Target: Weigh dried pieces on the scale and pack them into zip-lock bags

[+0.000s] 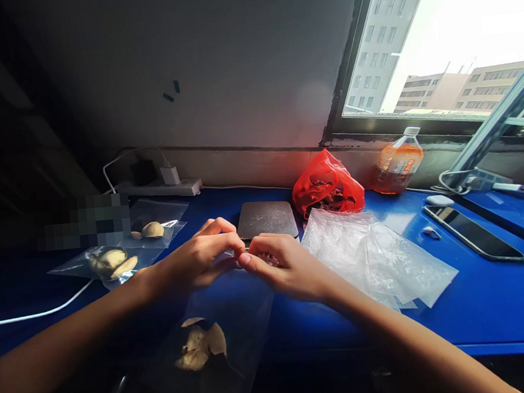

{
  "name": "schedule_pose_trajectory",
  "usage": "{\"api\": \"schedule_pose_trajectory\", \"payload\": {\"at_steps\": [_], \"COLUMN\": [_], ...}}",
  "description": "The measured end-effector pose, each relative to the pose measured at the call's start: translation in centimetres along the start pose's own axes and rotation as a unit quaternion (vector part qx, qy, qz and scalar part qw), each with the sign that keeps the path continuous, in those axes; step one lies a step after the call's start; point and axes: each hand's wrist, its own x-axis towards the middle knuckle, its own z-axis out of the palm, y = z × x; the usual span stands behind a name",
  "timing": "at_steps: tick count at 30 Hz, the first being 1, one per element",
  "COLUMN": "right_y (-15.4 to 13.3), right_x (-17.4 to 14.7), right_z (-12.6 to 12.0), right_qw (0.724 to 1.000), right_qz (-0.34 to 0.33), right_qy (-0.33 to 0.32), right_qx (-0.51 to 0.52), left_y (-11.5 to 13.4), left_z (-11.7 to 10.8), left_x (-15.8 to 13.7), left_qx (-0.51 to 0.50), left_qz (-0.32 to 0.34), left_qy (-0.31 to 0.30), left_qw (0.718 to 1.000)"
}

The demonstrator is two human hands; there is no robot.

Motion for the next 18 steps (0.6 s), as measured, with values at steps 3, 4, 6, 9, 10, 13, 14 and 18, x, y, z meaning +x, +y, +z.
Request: {"api": "schedule_pose_trajectory", "payload": {"at_steps": [3,4,6,9,10,13,14,18], "right_y": [0.0,0.0,0.1,0.1,0.1,0.2,0.2,0.9], "right_x": [0.1,0.1,0.1,0.1,0.1,0.2,0.2,0.3], "right_z": [0.0,0.0,0.0,-0.3,-0.5,-1.5,-2.0,-3.7], "right_qw": [1.000,1.000,1.000,1.000,0.999,0.985,0.974,0.923], "right_qz": [-0.008,-0.012,-0.014,-0.009,-0.001,0.021,0.023,0.015], "right_qy": [-0.003,-0.001,0.008,0.019,0.025,0.086,0.120,0.229], "right_qx": [-0.006,-0.007,-0.006,0.021,0.043,0.148,0.191,0.310], "left_y": [-0.1,-0.3,-0.8,-1.7,-2.0,-2.3,-2.4,-3.0], "left_z": [-0.7,-0.9,-1.4,-2.1,-2.4,-3.2,-3.6,-5.9], "left_x": [0.3,0.3,0.4,0.4,0.3,0.2,0.1,1.2], "left_qx": [-0.015,-0.017,-0.022,-0.027,-0.028,-0.036,-0.044,-0.111], "left_qz": [-0.026,-0.041,-0.072,-0.101,-0.105,-0.111,-0.120,-0.139], "left_qy": [-0.039,-0.054,-0.087,-0.109,-0.105,-0.058,-0.029,0.156], "left_qw": [0.999,0.998,0.993,0.988,0.988,0.991,0.991,0.972]}}
